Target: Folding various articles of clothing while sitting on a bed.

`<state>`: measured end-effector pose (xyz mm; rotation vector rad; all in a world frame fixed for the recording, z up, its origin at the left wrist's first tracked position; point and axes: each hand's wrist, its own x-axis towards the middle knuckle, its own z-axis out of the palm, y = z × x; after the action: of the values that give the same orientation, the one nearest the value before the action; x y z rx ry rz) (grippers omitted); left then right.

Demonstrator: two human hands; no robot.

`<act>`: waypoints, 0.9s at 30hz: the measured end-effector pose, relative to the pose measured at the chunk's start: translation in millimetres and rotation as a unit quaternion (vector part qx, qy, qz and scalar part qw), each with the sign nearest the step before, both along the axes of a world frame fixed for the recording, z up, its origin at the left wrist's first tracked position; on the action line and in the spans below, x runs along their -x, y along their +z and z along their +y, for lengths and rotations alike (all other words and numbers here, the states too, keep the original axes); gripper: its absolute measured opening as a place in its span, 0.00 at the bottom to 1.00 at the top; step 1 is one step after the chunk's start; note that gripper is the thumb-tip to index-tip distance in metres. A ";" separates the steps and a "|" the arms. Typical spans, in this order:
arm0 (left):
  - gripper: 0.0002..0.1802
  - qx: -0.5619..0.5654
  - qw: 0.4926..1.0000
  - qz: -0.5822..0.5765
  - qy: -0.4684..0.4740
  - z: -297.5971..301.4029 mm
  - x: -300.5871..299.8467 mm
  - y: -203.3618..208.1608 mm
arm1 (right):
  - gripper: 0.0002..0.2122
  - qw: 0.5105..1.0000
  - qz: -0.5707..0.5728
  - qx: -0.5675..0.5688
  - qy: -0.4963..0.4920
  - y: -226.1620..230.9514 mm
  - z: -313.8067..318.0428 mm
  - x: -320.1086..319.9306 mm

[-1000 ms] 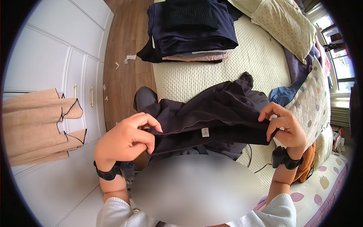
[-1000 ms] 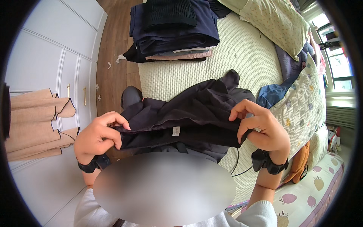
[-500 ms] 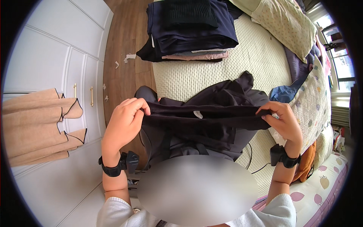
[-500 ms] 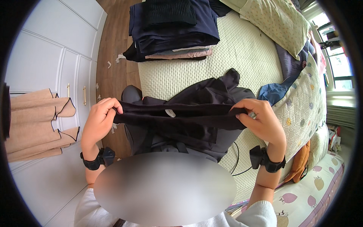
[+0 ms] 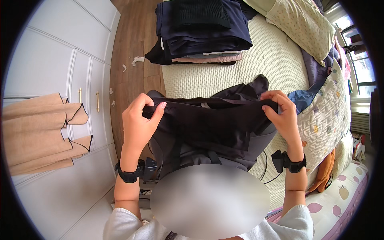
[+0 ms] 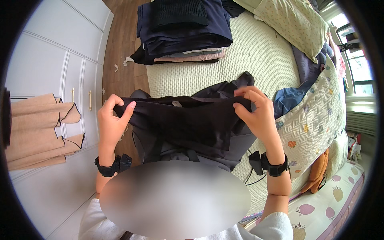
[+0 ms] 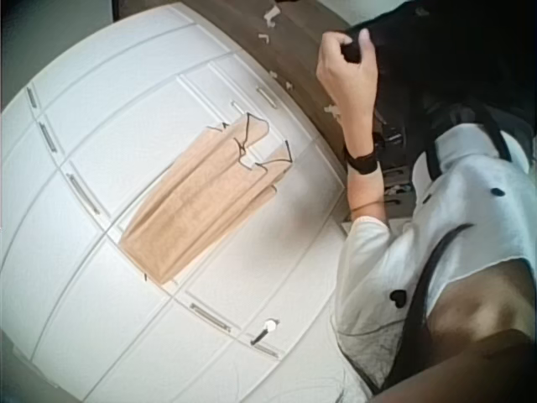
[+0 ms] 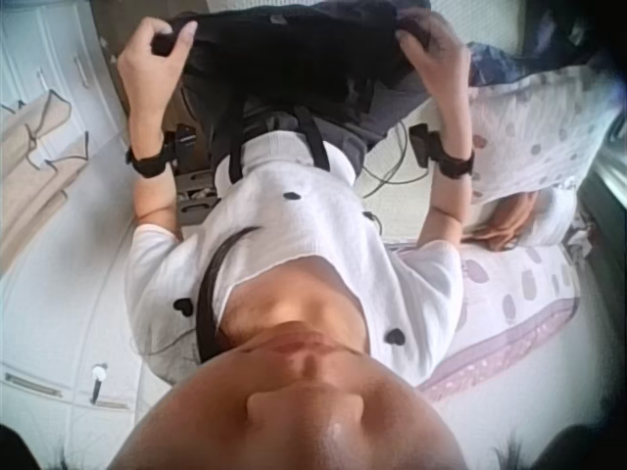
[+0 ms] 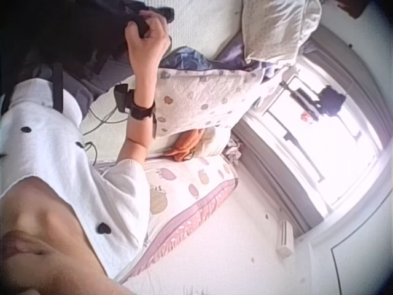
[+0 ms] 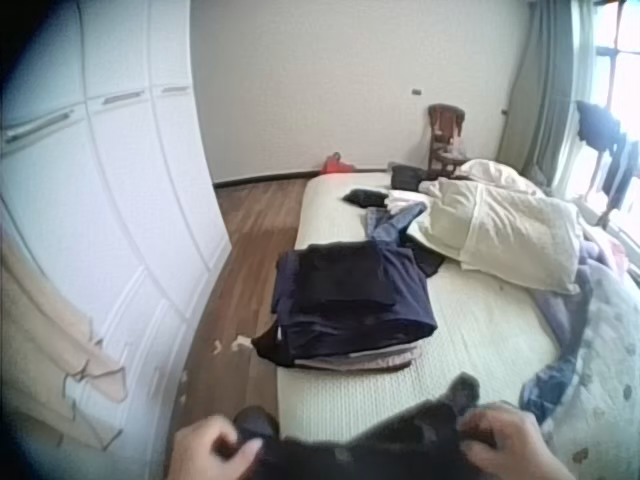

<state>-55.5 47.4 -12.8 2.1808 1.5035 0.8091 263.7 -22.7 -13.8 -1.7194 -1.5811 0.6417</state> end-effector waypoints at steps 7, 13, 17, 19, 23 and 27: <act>0.11 0.094 0.975 -0.202 0.003 6.7 -3.6 0.5 | 0.06 0.995 0.067 0.029 -0.073 3.5 9.7 -9.3; 0.08 0.152 0.962 -0.226 -0.013 7.8 -39.0 -13.2 | 0.09 0.979 0.181 0.021 -0.092 -4.8 16.8 47.2; 0.07 0.216 0.917 -0.333 -0.036 -18.2 -76.6 -17.3 | 0.10 0.938 0.341 0.044 -0.036 -16.2 3.1 99.5; 0.08 0.217 0.906 -0.360 -0.050 -25.9 -82.1 -21.9 | 0.11 0.939 0.341 0.043 -0.013 -18.3 -2.8 109.8; 0.16 0.256 0.864 -0.417 -0.116 -33.0 -73.0 -21.2 | 0.15 0.935 0.353 0.010 -0.019 -15.0 -6.9 109.0; 0.26 0.307 0.833 -0.434 -0.157 -40.8 -68.7 -11.2 | 0.19 0.920 0.388 0.051 0.001 -8.9 -8.4 101.4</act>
<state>13.2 6.6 -24.1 1.2331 0.7460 0.8624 162.3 -31.1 -22.7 -1.2741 -0.9891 1.2370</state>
